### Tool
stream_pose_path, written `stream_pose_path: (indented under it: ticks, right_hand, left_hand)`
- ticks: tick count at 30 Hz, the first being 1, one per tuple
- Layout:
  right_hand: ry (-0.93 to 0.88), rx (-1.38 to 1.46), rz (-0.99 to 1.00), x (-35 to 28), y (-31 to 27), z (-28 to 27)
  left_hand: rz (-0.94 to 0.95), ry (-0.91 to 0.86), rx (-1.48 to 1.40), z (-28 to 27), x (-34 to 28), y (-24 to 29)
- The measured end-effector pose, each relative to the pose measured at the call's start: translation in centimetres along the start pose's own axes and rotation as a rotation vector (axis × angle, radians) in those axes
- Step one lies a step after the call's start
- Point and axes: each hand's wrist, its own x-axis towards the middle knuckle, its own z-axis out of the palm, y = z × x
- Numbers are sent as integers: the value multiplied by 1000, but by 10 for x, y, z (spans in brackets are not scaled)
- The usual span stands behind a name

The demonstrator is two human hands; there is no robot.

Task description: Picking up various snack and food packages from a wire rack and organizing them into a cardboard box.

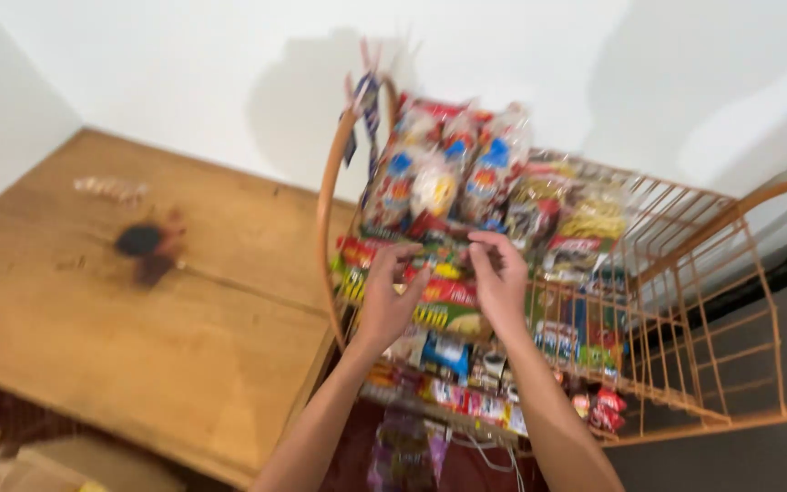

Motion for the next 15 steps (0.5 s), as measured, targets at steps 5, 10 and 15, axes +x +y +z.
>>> stream_pose_path:
  ticks: [5,10,15]
  right_hand:
    - [-14,-336,-39,64,10,13]
    - [-86,-459,-253,99,11,35]
    - [-212,-532,-255,117,36,42]
  left_hand:
    - [208,111,238,11,49,-27]
    - [-103,71,113,22,65,-54]
    - [-171,9,97,25,75,-57]
